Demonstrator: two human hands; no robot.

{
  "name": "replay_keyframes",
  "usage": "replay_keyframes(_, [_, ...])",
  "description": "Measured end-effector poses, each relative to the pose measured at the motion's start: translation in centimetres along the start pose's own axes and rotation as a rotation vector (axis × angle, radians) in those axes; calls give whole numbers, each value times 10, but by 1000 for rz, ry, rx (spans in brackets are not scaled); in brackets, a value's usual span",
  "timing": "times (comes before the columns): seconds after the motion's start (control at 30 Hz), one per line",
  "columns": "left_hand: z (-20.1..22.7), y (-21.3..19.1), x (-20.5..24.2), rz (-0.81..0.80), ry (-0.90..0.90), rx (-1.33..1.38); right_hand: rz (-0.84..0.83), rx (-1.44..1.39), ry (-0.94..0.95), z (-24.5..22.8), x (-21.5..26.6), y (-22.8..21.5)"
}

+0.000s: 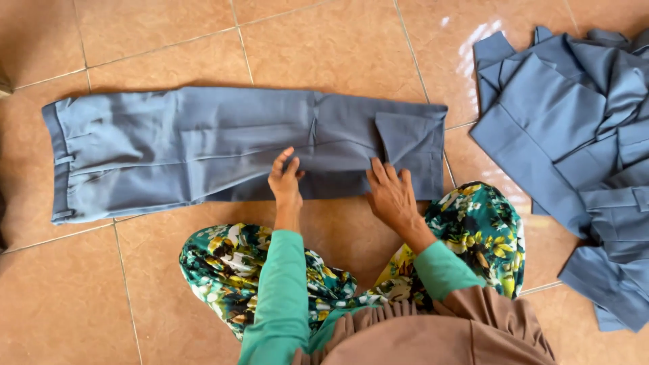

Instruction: Folding grey trousers and stacking them neatly on the floor.

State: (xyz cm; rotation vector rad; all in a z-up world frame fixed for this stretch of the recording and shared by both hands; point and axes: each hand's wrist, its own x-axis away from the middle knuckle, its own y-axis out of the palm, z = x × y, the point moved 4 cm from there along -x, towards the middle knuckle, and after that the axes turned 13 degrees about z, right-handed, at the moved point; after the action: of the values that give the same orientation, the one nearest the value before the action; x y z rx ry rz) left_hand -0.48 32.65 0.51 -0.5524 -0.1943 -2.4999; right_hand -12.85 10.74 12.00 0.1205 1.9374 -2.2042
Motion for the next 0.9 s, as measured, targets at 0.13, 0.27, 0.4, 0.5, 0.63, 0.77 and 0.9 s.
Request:
replay_keyframes(0.13, [-60, -35, -9, 3, 43, -292, 10, 2, 9, -3, 47, 57])
replay_keyframes(0.27, [-66, -42, -3, 1, 34, -392, 69, -257, 255, 25, 55, 109])
replay_keyframes(0.4, [-69, -44, 1, -70, 14, -391, 290, -270, 493, 52, 26, 83])
replay_keyframes(0.5, [-61, -46, 7, -96, -9, -394, 143, -236, 569, 46, 1, 80])
replay_keyframes(0.63, [-70, -46, -3, -131, 16, -368, 3, -198, 555, 42, -10, 102])
replay_keyframes(0.77, [-52, -46, -2, -97, 78, -249, 226, -563, 844, 78, 3, 119])
replay_keyframes(0.9, [-18, -47, 25, -105, 120, -263, 489, -1323, 1318, 92, 42, 47])
